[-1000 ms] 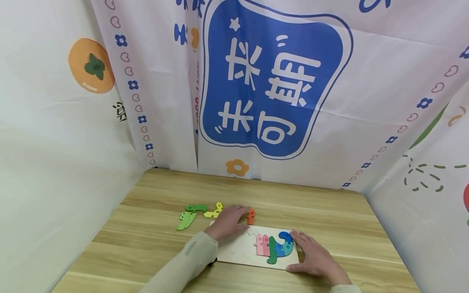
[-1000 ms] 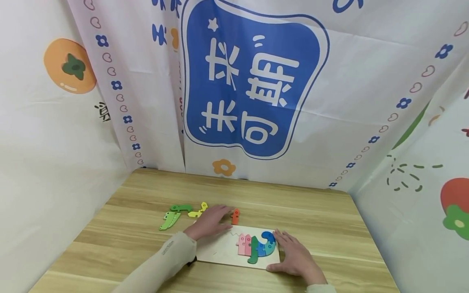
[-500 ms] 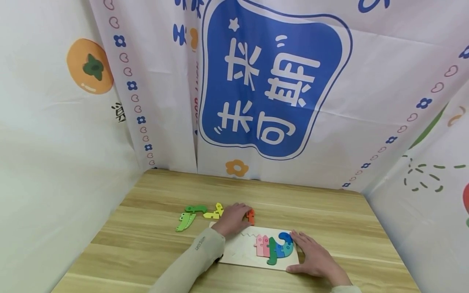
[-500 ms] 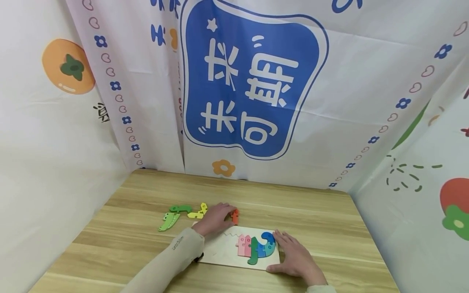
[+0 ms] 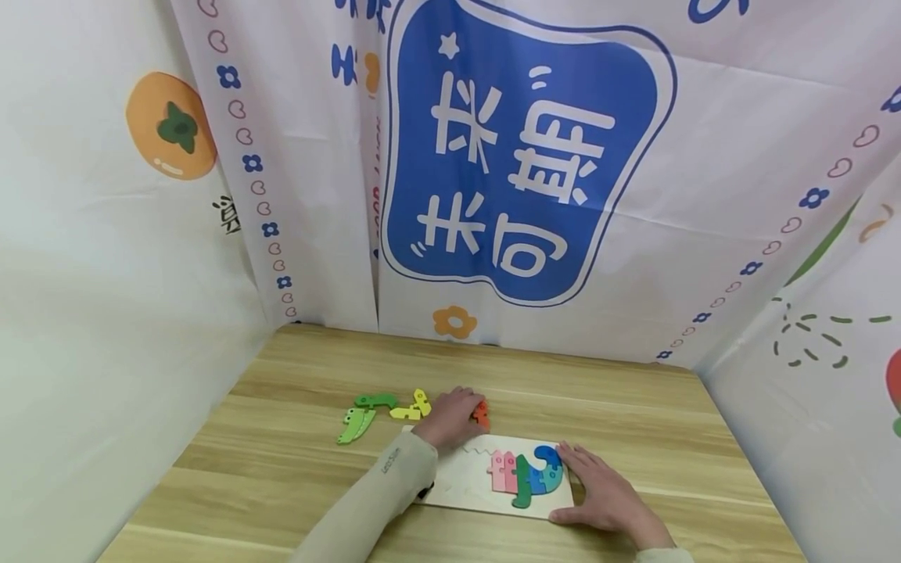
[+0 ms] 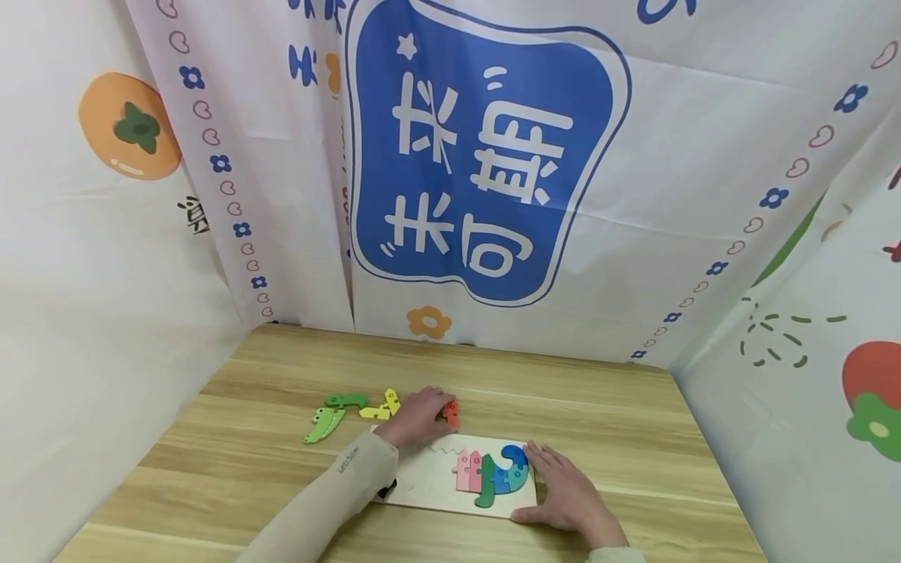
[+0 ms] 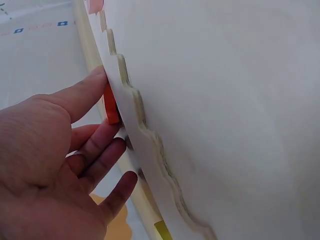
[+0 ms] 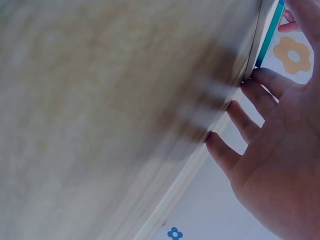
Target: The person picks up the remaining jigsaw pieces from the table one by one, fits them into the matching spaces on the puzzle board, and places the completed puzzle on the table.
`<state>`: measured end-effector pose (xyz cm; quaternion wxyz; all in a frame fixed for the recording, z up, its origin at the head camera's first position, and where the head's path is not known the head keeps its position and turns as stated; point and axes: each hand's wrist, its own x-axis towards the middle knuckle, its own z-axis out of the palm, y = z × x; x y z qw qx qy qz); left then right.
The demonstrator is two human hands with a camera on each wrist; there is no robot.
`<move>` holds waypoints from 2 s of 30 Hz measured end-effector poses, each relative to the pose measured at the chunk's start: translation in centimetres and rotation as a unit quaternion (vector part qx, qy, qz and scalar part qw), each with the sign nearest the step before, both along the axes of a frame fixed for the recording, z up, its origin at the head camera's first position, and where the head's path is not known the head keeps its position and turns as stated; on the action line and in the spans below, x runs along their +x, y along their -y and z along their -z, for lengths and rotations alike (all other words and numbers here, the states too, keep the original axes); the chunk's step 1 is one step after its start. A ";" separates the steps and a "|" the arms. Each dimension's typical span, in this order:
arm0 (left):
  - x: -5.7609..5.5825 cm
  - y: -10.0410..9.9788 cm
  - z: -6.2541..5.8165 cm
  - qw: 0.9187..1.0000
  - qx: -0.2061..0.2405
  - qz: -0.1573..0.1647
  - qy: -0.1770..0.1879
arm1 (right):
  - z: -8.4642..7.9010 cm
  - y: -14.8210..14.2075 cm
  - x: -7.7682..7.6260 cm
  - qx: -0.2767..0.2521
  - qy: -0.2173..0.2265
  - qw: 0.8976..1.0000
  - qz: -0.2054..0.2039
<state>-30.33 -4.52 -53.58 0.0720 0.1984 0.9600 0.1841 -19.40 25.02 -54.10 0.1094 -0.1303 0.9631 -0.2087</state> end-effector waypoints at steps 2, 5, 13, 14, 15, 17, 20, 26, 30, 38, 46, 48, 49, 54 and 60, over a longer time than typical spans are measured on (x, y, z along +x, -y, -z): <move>-0.1 0.0 0.1 1.000 0.001 0.000 0.004 | 0.1 0.0 -0.1 0.002 -0.001 1.000 0.000; -0.2 0.0 0.1 1.000 -0.004 0.004 -0.003 | 0.1 0.0 -0.2 0.006 -0.002 1.000 0.001; 0.4 0.6 -0.5 0.996 -0.022 0.040 -0.073 | 0.0 0.1 0.0 0.004 -0.002 1.000 0.000; 0.5 0.7 -0.7 0.995 -0.024 0.048 -0.087 | -0.1 0.1 0.0 0.002 -0.003 1.000 -0.001; 0.7 0.8 -0.8 0.993 -0.025 0.055 -0.101 | -0.1 0.1 0.0 0.001 -0.004 1.000 -0.001; 1.2 0.9 -1.2 0.990 -0.022 0.067 -0.124 | 0.0 0.1 0.0 0.000 -0.005 1.000 -0.002; 2.2 1.2 -1.7 0.986 -0.018 0.077 -0.147 | 0.1 0.0 0.0 -0.001 -0.003 1.000 -0.002; 4.6 2.1 -2.6 0.981 -0.003 0.089 -0.171 | 0.4 0.0 -0.1 0.002 -0.002 1.000 0.000; 5.7 2.9 -2.9 0.975 -0.002 0.101 -0.198 | 0.3 0.0 -0.1 -0.001 -0.005 1.000 -0.003; 6.7 3.7 -3.0 0.972 0.000 0.115 -0.204 | 0.3 -0.1 -0.1 0.009 -0.006 1.000 -0.003; 7.0 3.1 -1.9 0.983 -0.019 0.124 -0.134 | -0.1 0.0 0.0 0.007 -0.016 1.000 -0.009; 7.1 2.9 -1.6 0.984 -0.024 0.128 -0.118 | -0.1 0.0 0.0 0.006 -0.015 1.000 -0.009; 7.2 2.7 -1.4 0.984 -0.030 0.131 -0.115 | -0.1 0.0 0.1 0.006 -0.015 1.000 -0.009; 7.2 2.1 -0.8 0.981 -0.058 0.146 -0.117 | 0.1 -0.1 0.0 0.006 -0.015 1.000 -0.008; 7.0 1.8 -0.3 0.985 -0.051 0.139 -0.090 | 0.0 -0.1 0.0 0.005 -0.019 1.000 -0.009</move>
